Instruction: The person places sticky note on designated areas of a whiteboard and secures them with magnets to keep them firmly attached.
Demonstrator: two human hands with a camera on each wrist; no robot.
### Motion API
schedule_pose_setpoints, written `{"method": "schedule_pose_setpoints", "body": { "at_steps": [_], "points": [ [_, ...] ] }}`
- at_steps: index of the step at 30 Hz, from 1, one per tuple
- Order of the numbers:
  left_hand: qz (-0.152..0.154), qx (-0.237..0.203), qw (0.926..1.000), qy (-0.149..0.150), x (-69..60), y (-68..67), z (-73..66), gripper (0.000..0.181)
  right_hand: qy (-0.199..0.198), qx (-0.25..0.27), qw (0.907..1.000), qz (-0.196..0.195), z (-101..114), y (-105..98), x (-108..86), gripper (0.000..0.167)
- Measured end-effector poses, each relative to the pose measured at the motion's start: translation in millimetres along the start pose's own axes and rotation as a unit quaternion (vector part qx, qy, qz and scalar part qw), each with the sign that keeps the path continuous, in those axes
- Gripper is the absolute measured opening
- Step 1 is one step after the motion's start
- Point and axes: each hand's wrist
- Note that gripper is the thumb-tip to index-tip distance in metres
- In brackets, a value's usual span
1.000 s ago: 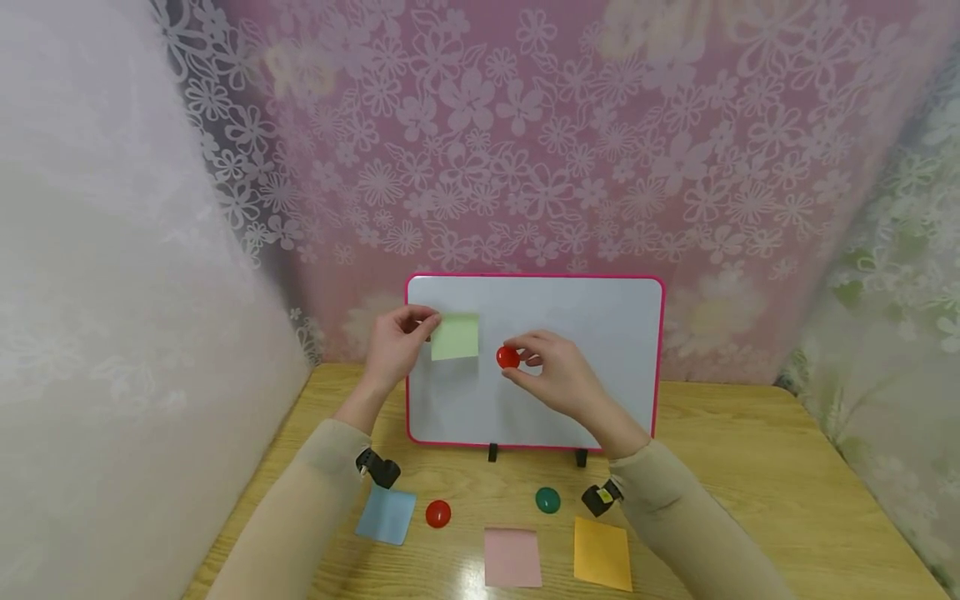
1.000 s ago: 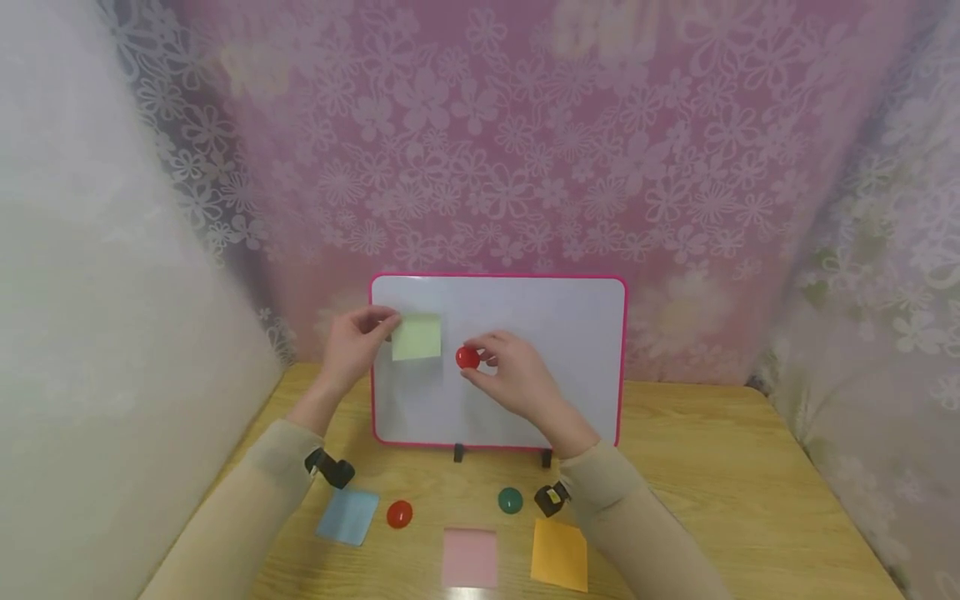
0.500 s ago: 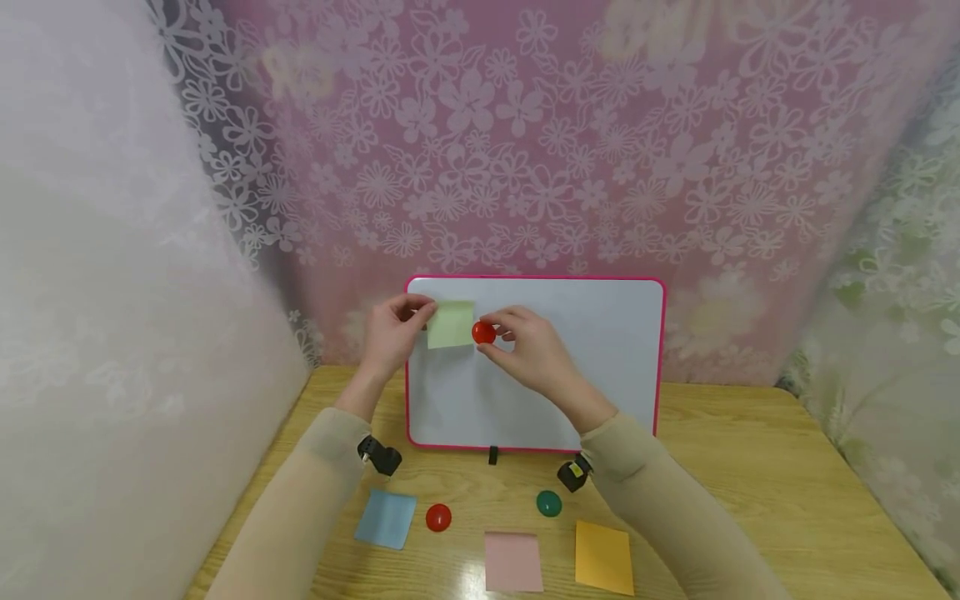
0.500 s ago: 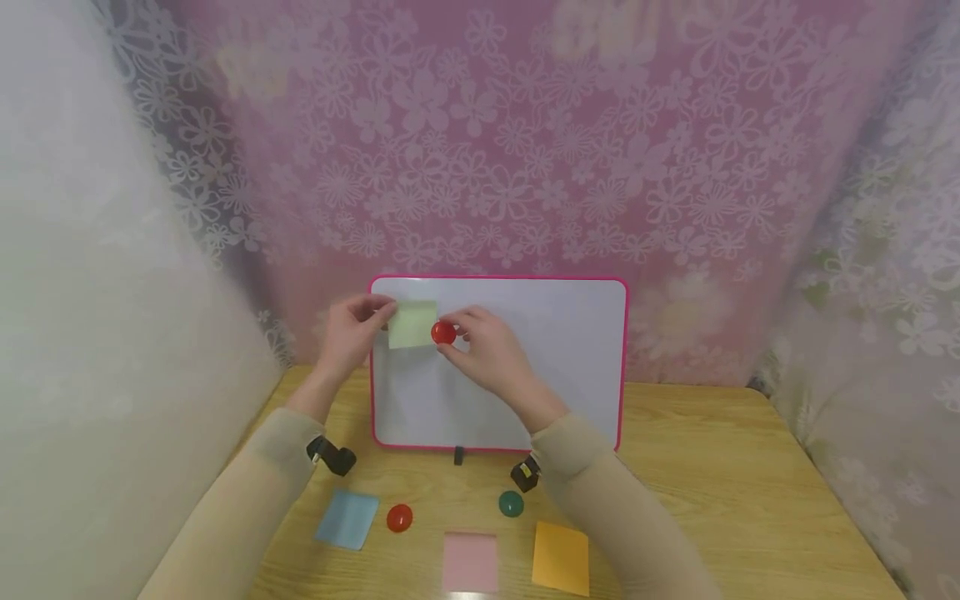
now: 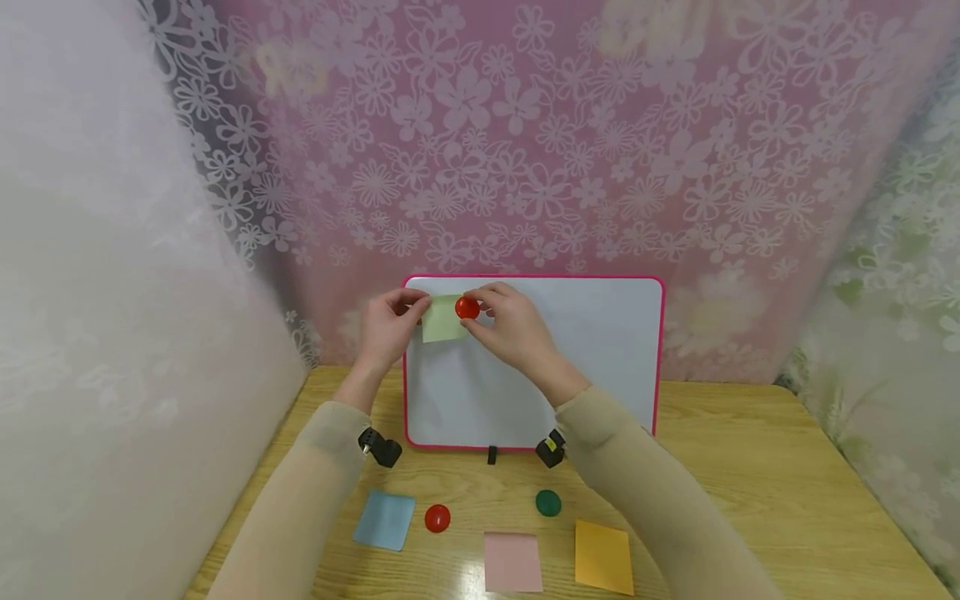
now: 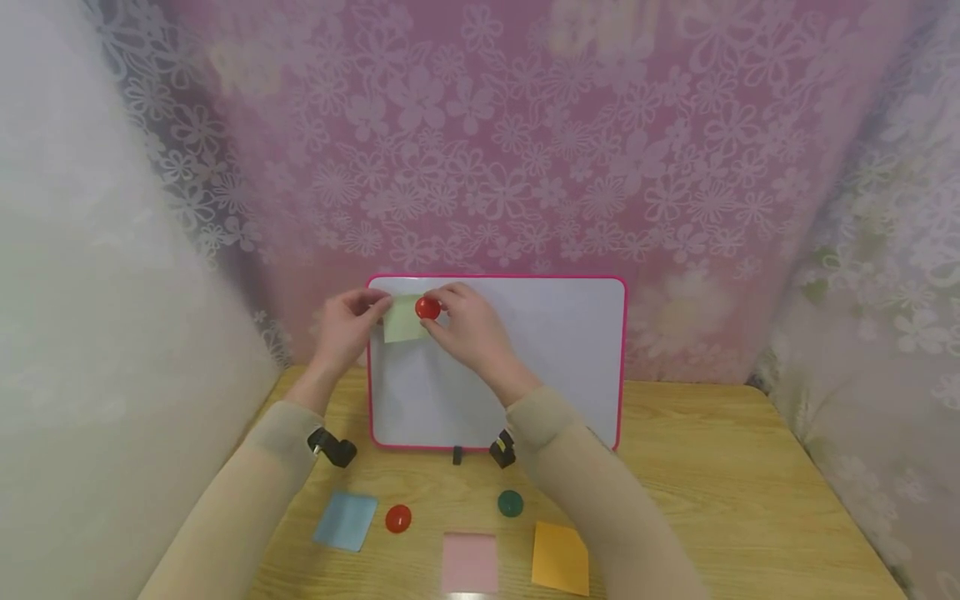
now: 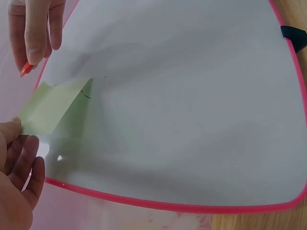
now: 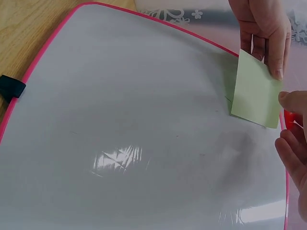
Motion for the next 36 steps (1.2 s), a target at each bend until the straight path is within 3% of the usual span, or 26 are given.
{"method": "schedule_pose_setpoints", "body": {
  "at_steps": [24,36],
  "points": [
    [-0.015,0.012,0.9998,0.012,3.6,-1.4,0.0,0.019,-0.012,-0.024,0.9996,-0.010,6.6,22.1,18.8,0.037],
    [-0.029,0.038,0.9987,0.015,6.3,0.0,0.7,0.019,0.000,-0.078,0.9969,-0.004,3.6,32.4,27.5,0.038]
  ]
}}
Point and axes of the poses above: each hand's wrist, its own x-axis towards the middle knuckle, its own y-axis out of the palm, z = x × y, and after that the axes turned 1 degree about y, right-handed
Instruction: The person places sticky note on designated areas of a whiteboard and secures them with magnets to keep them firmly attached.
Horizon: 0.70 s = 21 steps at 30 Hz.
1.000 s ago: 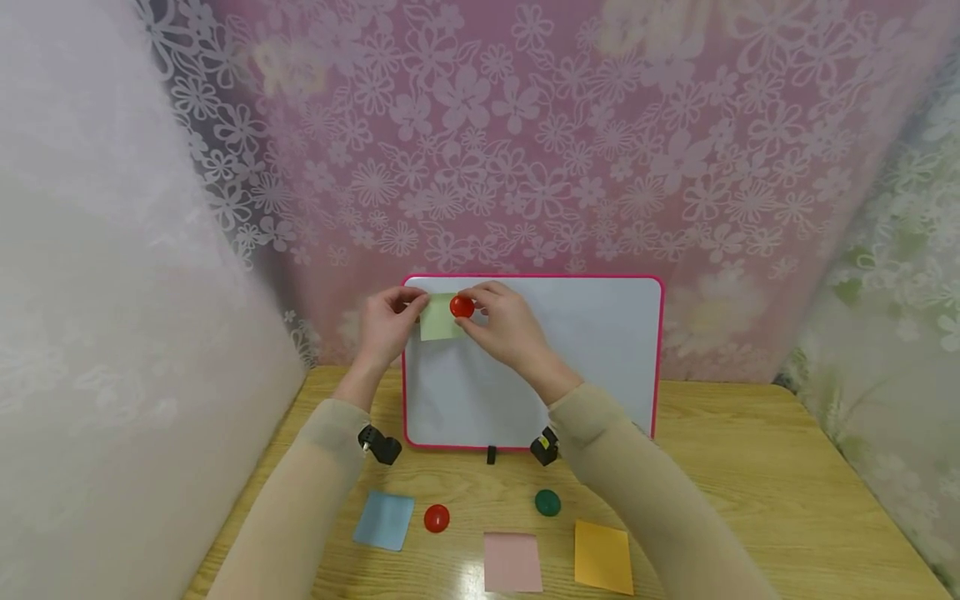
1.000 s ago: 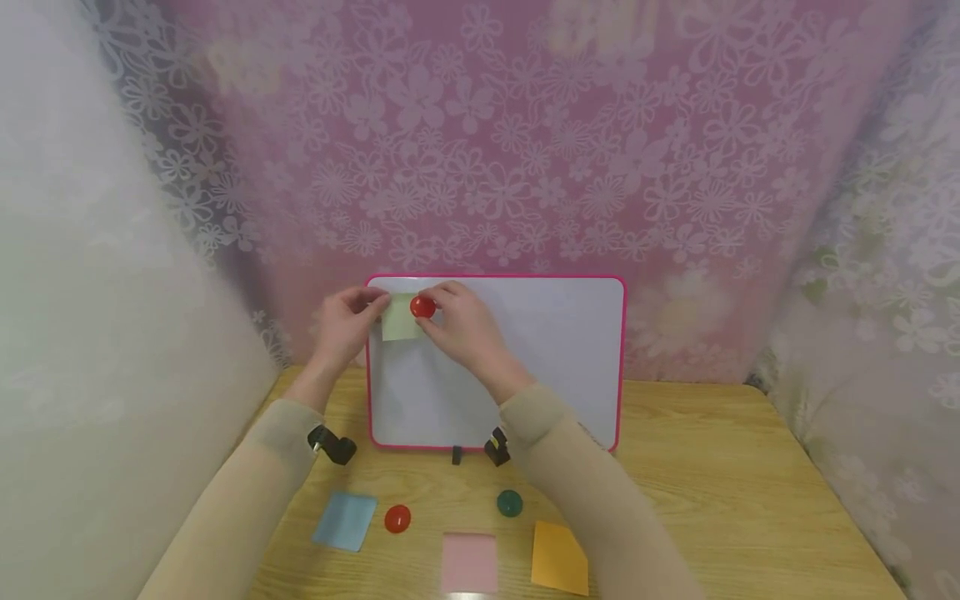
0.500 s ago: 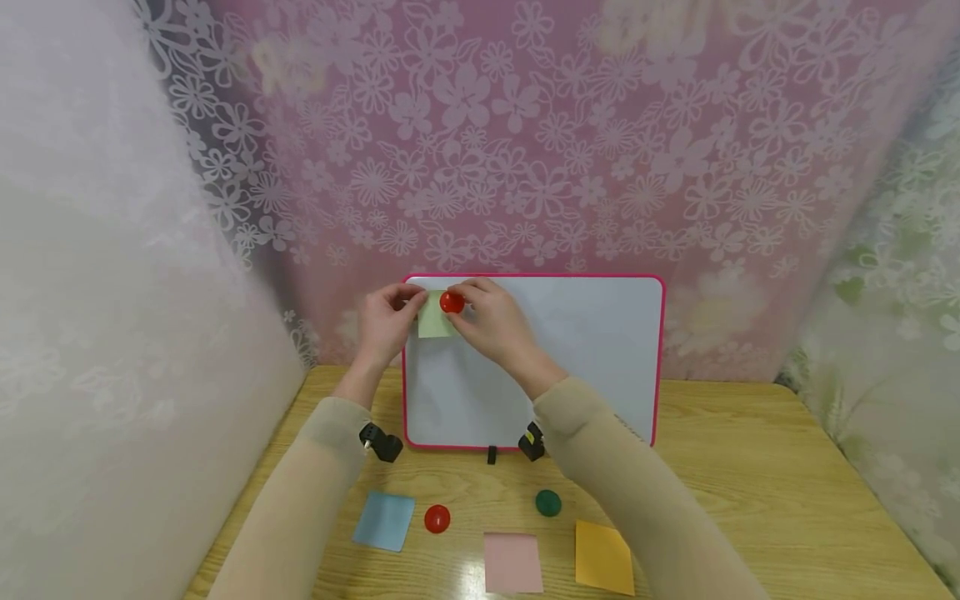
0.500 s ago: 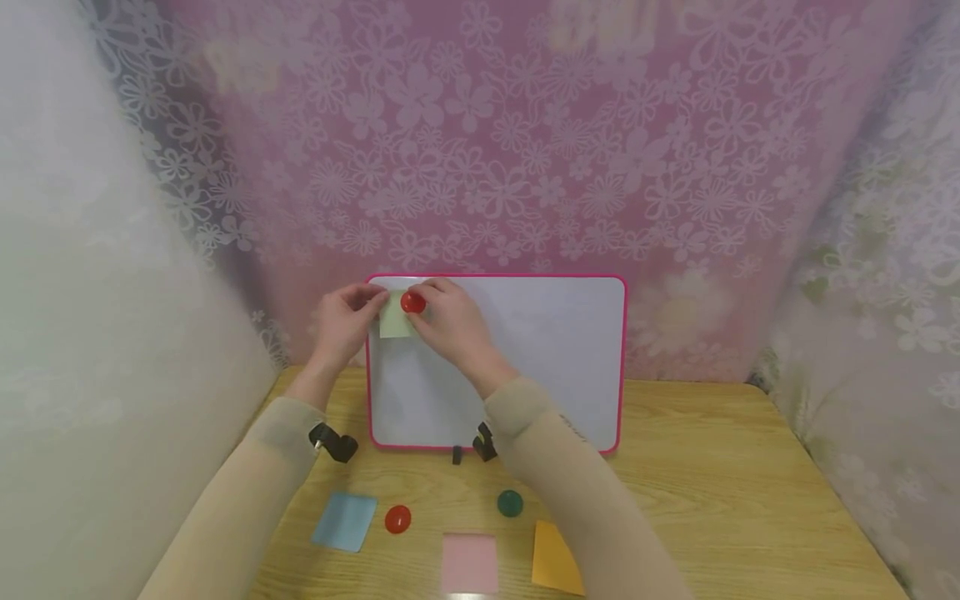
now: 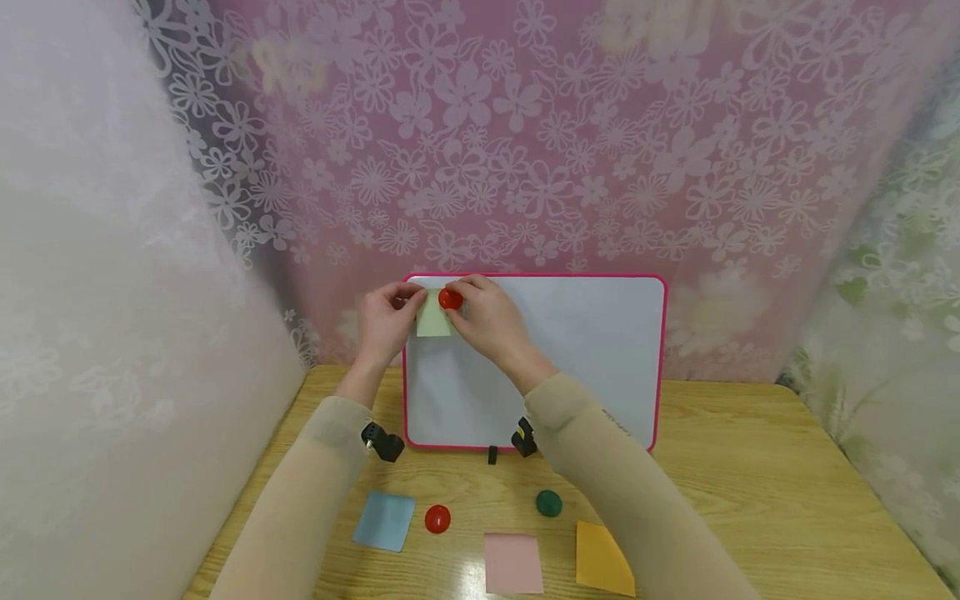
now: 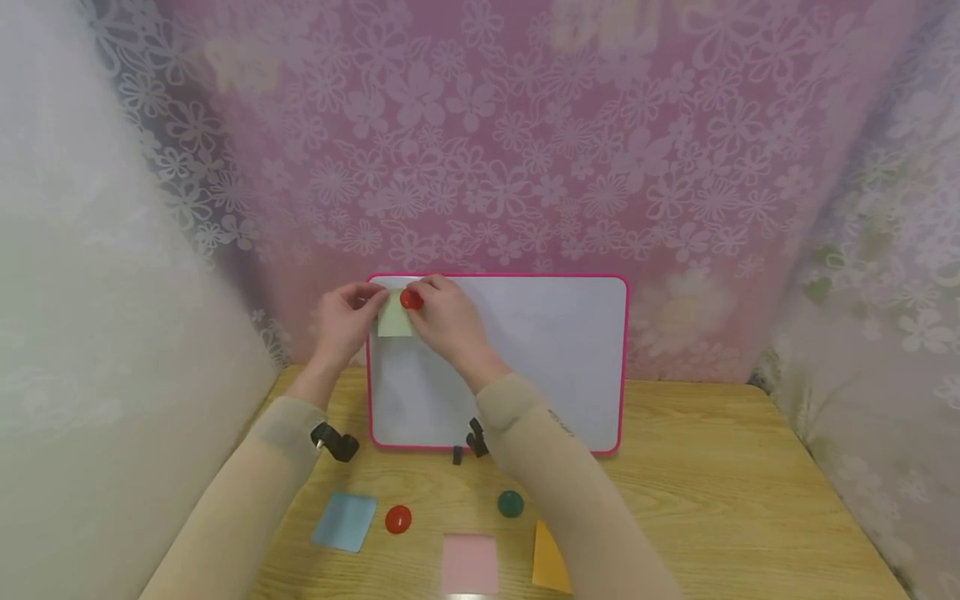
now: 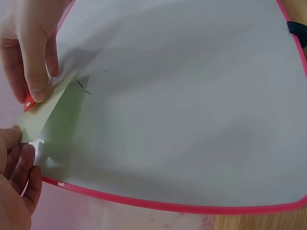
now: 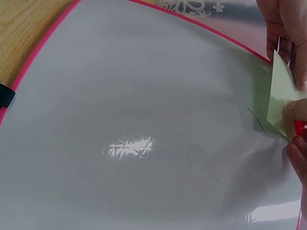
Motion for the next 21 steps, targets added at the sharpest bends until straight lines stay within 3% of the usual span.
{"method": "schedule_pose_setpoints", "body": {
  "at_steps": [7,21],
  "points": [
    [-0.012,0.018,0.9998,0.000,0.4,1.3,-1.5,0.019,0.006,-0.009,0.9999,-0.003,0.0,2.6,3.1,0.037],
    [-0.015,0.003,0.9999,0.005,1.5,3.3,-2.4,0.019,-0.004,-0.038,0.9993,-0.003,9.4,3.8,6.1,0.038]
  ]
}}
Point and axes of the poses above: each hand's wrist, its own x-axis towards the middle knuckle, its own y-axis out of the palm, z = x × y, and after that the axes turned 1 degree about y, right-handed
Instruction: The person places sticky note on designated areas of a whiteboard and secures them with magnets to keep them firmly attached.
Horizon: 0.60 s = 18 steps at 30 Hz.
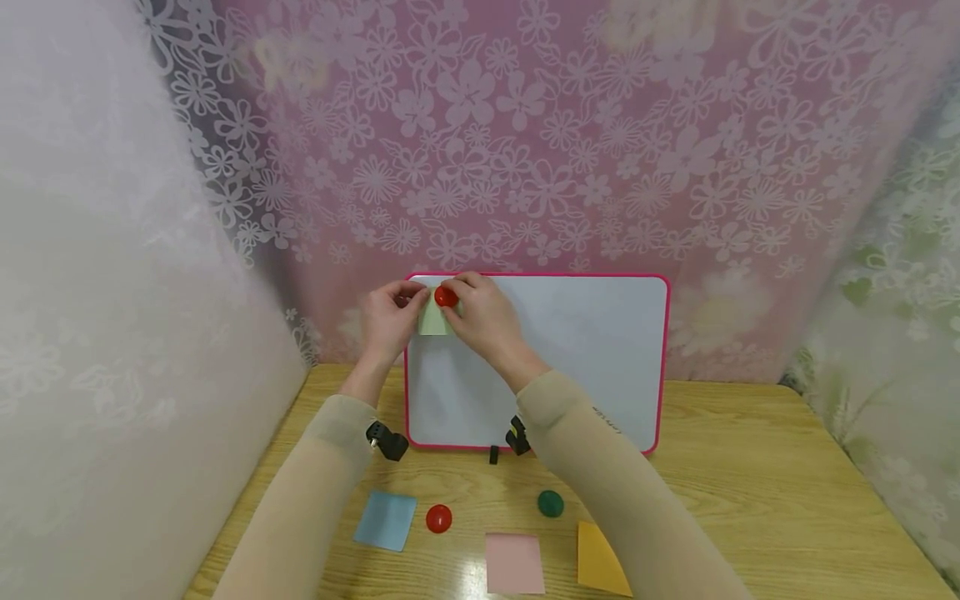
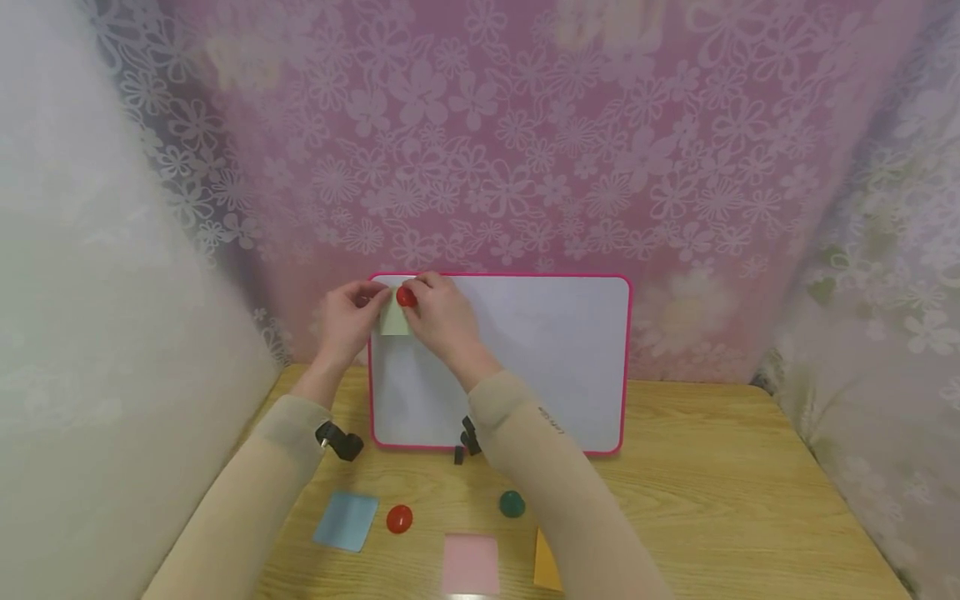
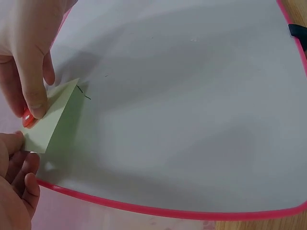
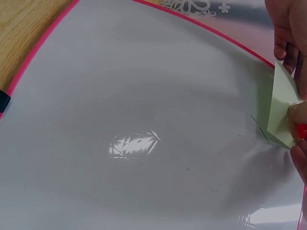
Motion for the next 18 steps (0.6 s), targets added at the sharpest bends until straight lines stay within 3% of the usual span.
{"method": "schedule_pose_setpoints", "body": {
  "at_steps": [18],
  "points": [
    [-0.010,0.012,0.9999,-0.002,-1.1,3.3,1.1,0.018,-0.008,-0.021,0.9995,-0.020,-1.9,8.0,-0.7,0.035]
  ]
}}
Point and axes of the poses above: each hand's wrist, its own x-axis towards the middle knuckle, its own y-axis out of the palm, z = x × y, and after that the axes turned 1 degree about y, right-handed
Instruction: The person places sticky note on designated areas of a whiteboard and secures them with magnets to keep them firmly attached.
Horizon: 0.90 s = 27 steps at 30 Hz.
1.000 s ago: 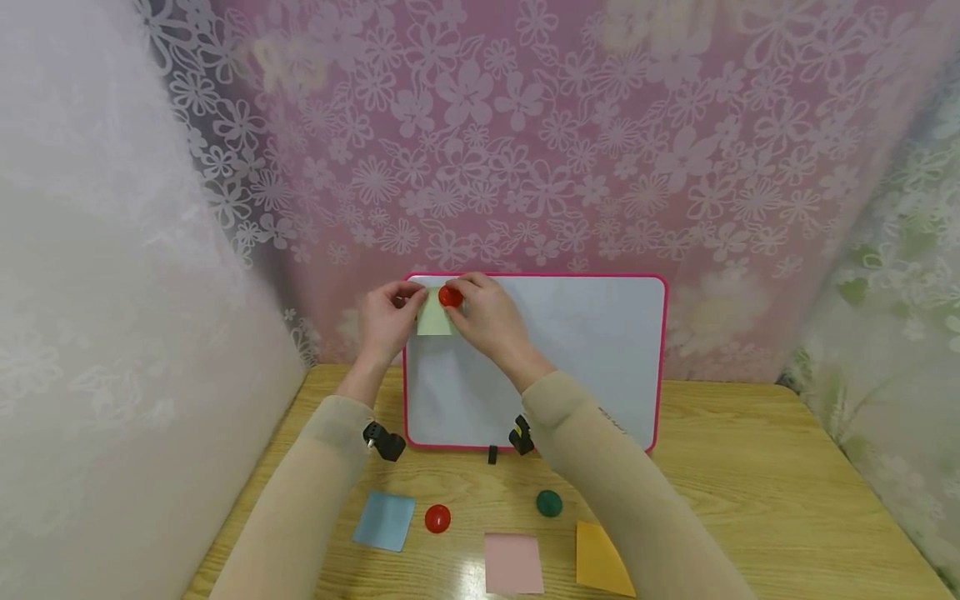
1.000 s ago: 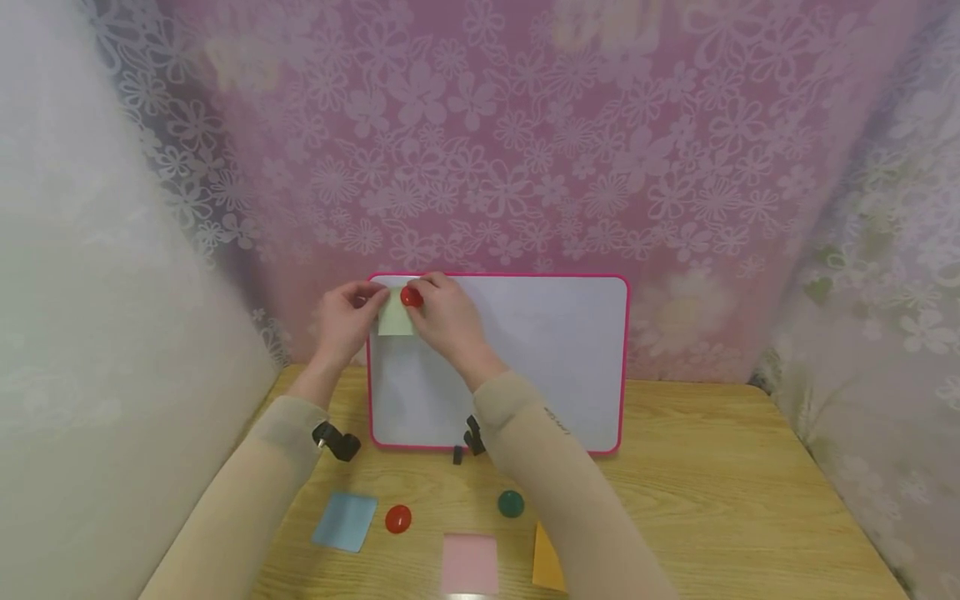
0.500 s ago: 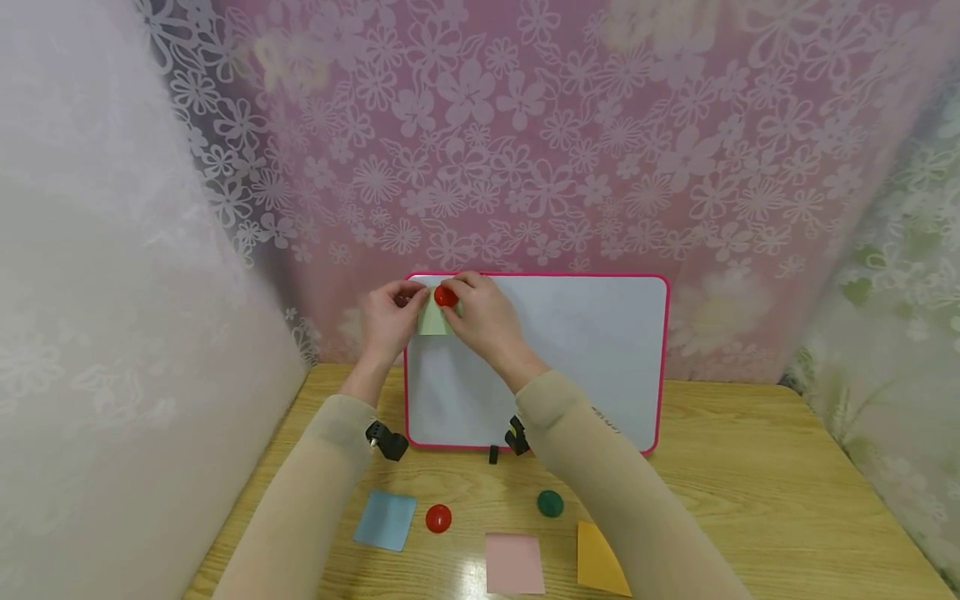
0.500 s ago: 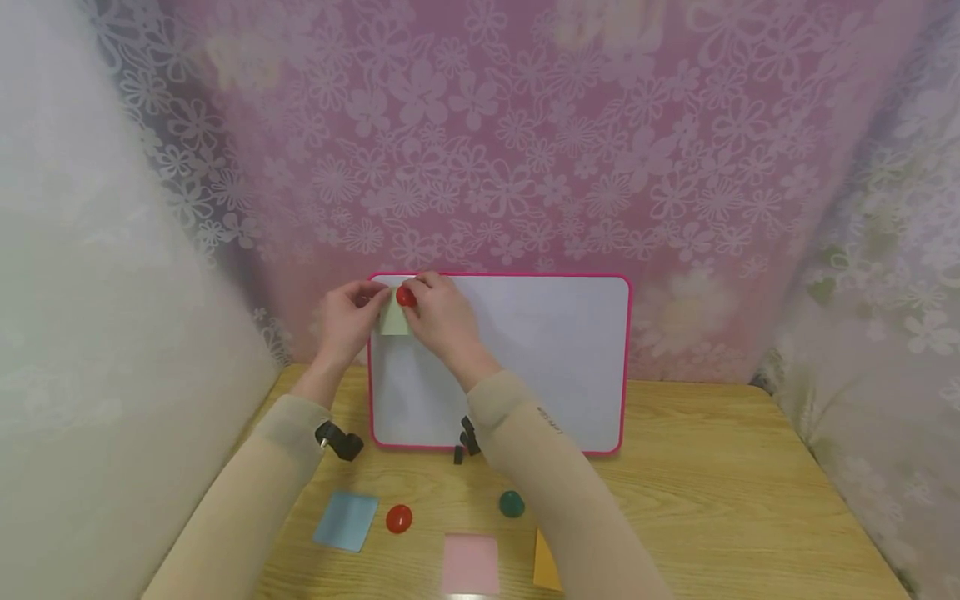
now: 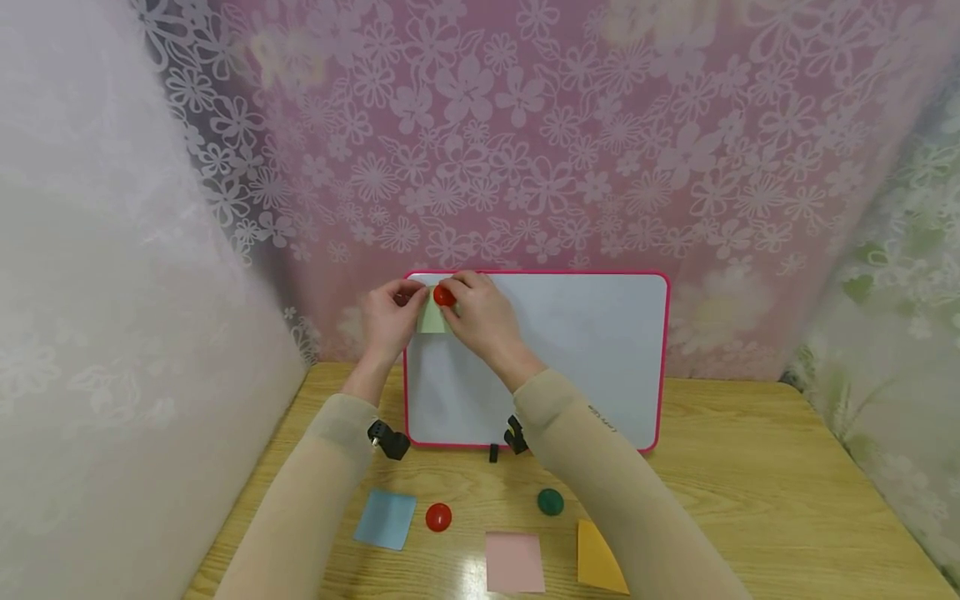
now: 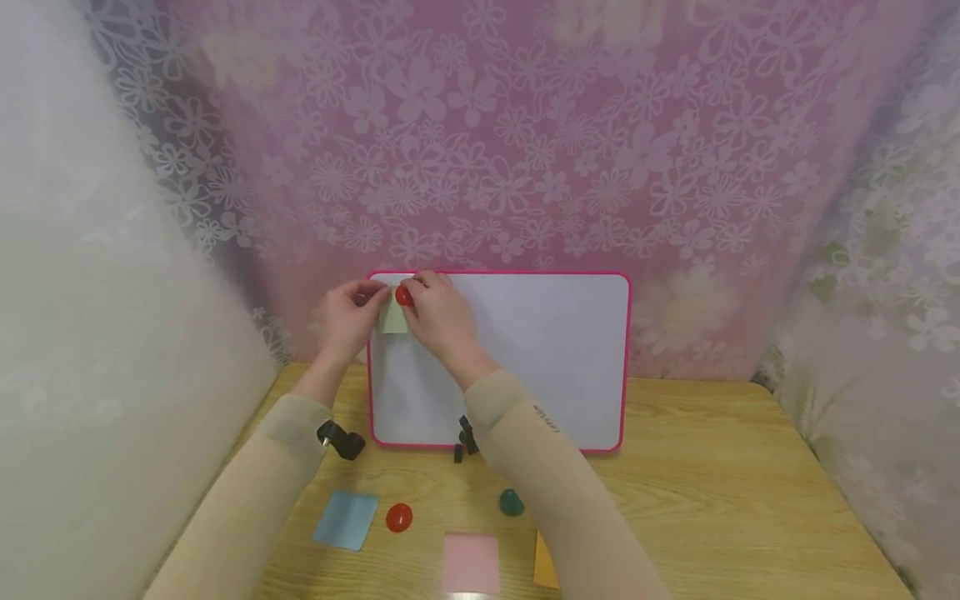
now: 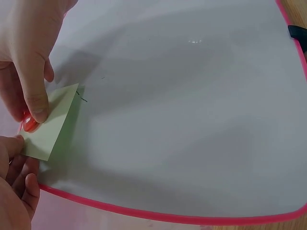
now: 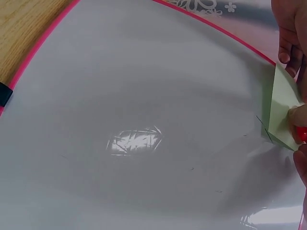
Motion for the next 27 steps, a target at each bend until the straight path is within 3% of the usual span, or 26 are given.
{"method": "schedule_pose_setpoints", "body": {
  "at_steps": [27],
  "points": [
    [-0.011,0.004,0.9999,0.009,2.2,1.9,3.3,0.017,-0.003,-0.018,0.9998,-0.002,4.3,1.9,2.2,0.032]
  ]
}}
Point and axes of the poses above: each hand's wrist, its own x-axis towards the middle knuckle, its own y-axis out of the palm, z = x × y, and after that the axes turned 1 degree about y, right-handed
